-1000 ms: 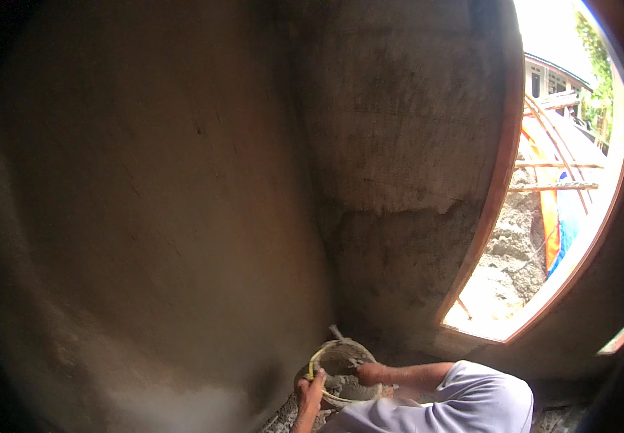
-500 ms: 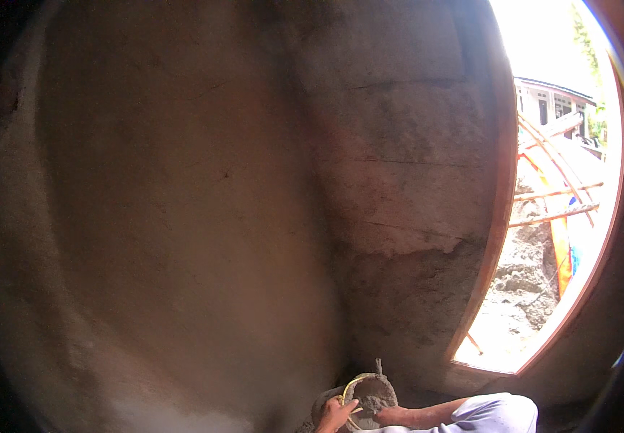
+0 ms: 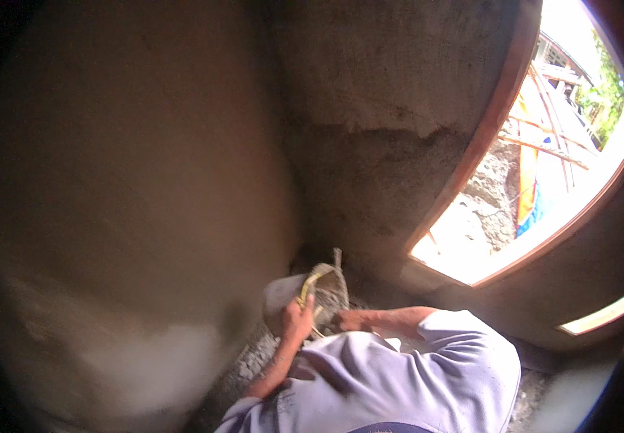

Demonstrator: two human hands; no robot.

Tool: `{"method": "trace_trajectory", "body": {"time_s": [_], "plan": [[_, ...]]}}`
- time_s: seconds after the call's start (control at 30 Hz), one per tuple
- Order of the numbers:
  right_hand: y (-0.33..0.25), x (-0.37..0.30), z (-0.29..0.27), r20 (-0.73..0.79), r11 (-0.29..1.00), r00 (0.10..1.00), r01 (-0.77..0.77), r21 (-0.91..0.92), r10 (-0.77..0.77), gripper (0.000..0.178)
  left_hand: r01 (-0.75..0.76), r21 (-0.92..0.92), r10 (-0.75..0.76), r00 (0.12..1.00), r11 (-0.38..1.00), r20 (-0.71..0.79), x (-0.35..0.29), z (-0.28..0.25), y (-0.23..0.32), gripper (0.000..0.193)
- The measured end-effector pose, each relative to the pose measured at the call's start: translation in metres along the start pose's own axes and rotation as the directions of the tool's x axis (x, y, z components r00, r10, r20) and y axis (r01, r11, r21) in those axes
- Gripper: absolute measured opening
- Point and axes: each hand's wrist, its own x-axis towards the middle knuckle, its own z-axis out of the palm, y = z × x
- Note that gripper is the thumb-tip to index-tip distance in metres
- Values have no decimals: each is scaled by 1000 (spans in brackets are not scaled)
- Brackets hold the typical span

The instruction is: The person scoops wet cement from a bucket using a trowel and applies it to the wall and ceiling. They repeatedly smooth the surface with a long wooden straightedge to level the plaster. The work occurs in a small unfinished room with debris on the floor.

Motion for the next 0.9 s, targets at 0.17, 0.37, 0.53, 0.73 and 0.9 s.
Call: {"method": "trace_trajectory", "body": {"time_s": [0.17,0.37,0.53,0.73,0.9], "plan": [[-42,0,-1,-133,976,969,-214,-27,209,56,15,-58,-25,984,998,-176,-3,-13,-20,50],[-17,-6,-45,-90,872,967,171,-459,-238,20,114,-210,-176,936,971,-303,-4,-31,-59,54],[-11,-1,-54,-218,752,976,-140,-644,-6,26,83,-399,-252,885,913,-391,0,-17,-84,51],[-94,-27,-68,-431,542,854,-518,-661,291,27,315,-537,-545,763,782,-347,2,-4,-121,62],[-171,-30,-81,-239,507,939,-335,-794,247,36,236,-753,-605,753,615,-258,0,-11,-180,58]]}}
